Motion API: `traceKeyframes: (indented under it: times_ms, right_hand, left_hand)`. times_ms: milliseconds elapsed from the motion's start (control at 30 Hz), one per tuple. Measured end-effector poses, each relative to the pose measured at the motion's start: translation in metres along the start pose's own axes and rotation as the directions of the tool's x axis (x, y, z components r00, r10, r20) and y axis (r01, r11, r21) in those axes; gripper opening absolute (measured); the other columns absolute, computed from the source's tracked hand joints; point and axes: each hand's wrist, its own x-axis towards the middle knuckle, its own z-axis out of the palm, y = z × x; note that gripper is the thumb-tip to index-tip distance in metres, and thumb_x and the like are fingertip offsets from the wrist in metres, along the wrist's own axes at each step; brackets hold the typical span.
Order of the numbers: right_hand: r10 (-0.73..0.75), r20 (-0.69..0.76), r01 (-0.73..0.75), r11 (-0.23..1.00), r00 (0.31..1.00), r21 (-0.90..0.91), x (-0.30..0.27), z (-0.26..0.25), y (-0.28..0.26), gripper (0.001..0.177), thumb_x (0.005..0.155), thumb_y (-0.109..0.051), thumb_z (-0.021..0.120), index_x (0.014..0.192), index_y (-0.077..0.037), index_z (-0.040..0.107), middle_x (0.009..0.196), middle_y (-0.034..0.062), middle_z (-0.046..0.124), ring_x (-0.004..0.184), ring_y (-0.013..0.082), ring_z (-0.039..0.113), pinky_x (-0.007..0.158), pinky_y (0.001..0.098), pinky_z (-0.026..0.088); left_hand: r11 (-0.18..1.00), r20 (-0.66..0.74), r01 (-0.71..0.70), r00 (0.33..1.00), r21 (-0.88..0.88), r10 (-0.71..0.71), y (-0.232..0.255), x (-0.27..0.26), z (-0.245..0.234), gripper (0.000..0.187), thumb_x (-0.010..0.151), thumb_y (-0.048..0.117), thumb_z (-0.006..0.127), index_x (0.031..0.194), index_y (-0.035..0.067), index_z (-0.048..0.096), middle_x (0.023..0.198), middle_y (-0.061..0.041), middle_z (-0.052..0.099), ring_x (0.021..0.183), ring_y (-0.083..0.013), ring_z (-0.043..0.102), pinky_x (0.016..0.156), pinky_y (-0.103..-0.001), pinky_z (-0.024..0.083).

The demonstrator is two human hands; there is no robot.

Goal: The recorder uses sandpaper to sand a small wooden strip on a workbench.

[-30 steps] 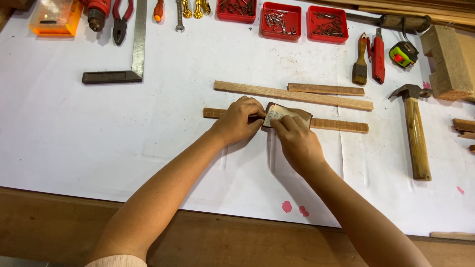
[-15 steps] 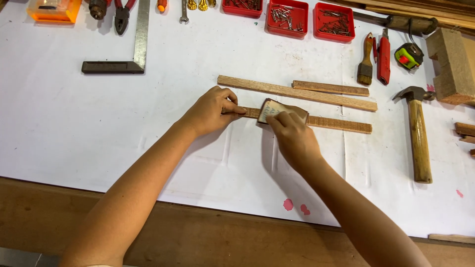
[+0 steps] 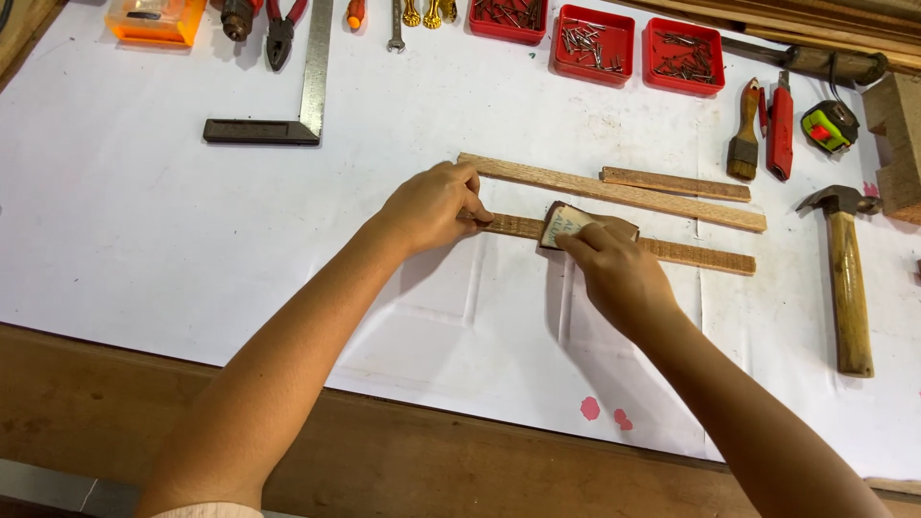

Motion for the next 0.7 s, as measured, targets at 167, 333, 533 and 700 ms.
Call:
traceKeyframes:
  times_ms: [167, 333, 533, 700]
  right_hand:
    - [-0.049, -0.048, 0.050, 0.999, 0.998, 0.014, 0.033, 0.015, -0.044, 0.027, 0.090, -0.001, 0.066, 0.116, -0.005, 0.073, 0.098, 0.0079, 0.069, 0.095, 0.0251, 0.069, 0.074, 0.0363, 0.064]
    - [-0.069, -0.024, 0.070, 0.995, 0.997, 0.072, 0.036, 0.013, -0.039, 0.029, 0.090, 0.000, 0.067, 0.118, -0.005, 0.073, 0.099, 0.0070, 0.070, 0.094, 0.0239, 0.069, 0.072, 0.0351, 0.064]
    - [-0.059, 0.054, 0.055, 0.996, 0.997, 0.072, 0.016, -0.002, -0.008, 0.038, 0.086, 0.006, 0.065, 0.119, -0.009, 0.075, 0.102, 0.0063, 0.072, 0.096, 0.0253, 0.070, 0.076, 0.0382, 0.064]
    - [-0.062, -0.005, 0.063, 0.996, 0.998, 0.065, 0.025, 0.017, -0.022, 0.030, 0.090, 0.005, 0.065, 0.117, -0.005, 0.074, 0.099, 0.0073, 0.070, 0.090, 0.0240, 0.069, 0.072, 0.0355, 0.063]
  left_hand:
    - [0.987, 0.083, 0.126, 0.989, -0.103, -0.118, -0.006, -0.005, -0.001, 0.017, 0.082, 0.023, 0.083, 0.099, 0.019, 0.082, 0.098, 0.000, 0.068, 0.093, -0.0196, 0.068, 0.084, -0.036, 0.057]
    - [0.990, 0.044, 0.008, 0.999, -0.142, -0.002, -0.025, -0.004, 0.003, 0.020, 0.082, 0.018, 0.082, 0.102, 0.017, 0.082, 0.101, -0.001, 0.071, 0.093, -0.0207, 0.069, 0.084, -0.036, 0.058]
    - [0.980, 0.128, 0.133, 0.985, -0.147, -0.114, -0.030, -0.008, -0.010, 0.015, 0.085, 0.014, 0.080, 0.099, 0.008, 0.080, 0.106, -0.004, 0.069, 0.090, -0.0187, 0.072, 0.081, -0.032, 0.061]
    - [0.981, 0.132, 0.147, 0.983, -0.123, -0.131, -0.024, -0.005, -0.018, 0.011, 0.081, 0.014, 0.083, 0.091, 0.009, 0.082, 0.098, -0.007, 0.073, 0.087, -0.0200, 0.073, 0.077, -0.034, 0.060]
